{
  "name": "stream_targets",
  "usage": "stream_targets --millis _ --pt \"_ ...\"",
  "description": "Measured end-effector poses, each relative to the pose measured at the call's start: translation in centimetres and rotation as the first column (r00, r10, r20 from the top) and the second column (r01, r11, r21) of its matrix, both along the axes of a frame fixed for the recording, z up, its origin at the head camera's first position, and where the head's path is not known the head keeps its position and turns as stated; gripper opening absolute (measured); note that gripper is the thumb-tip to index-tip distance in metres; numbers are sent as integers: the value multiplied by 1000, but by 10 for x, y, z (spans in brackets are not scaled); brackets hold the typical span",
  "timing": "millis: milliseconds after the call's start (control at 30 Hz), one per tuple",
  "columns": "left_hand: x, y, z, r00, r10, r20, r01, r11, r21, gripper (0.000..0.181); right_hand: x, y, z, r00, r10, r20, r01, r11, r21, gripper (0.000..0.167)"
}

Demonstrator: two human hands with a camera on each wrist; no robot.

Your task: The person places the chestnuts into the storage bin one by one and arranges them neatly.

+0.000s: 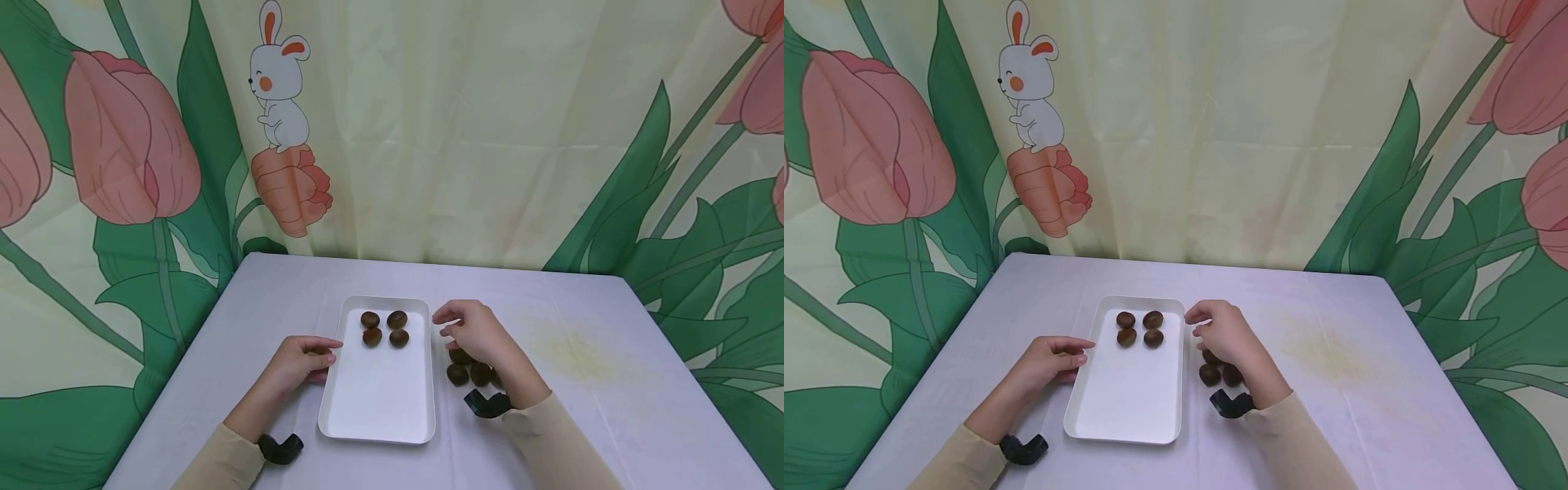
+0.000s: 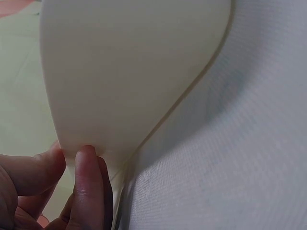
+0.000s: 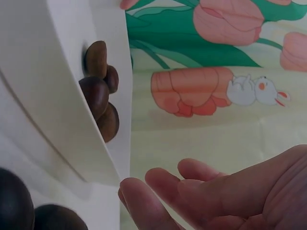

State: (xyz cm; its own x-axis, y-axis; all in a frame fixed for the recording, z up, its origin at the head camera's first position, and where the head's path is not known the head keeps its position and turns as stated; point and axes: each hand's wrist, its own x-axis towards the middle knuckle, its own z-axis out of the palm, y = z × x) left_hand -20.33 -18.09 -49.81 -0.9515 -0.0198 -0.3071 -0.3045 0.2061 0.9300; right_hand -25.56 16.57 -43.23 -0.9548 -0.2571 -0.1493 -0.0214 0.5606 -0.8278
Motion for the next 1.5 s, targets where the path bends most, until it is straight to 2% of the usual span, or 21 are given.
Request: stream_targets --millis 233,700,1200,1500 --pt "1 1 -1 1000 4 9 -4 1000 -8 28 8 20 2 999 -37 27 36 999 28 26" --pt "2 0 -2 1000 13 9 -13 1000 -11 29 14 60 -2 999 -41 -8 42 988 146 28" --pt "0 0 -1 1000 11 8 -11 1000 1 28 12 93 -20 997 -71 2 69 968 241 30" --pt "-1 0 -2 1000 6 3 -6 1000 15 28 8 104 -37 999 -47 1 46 971 233 29"
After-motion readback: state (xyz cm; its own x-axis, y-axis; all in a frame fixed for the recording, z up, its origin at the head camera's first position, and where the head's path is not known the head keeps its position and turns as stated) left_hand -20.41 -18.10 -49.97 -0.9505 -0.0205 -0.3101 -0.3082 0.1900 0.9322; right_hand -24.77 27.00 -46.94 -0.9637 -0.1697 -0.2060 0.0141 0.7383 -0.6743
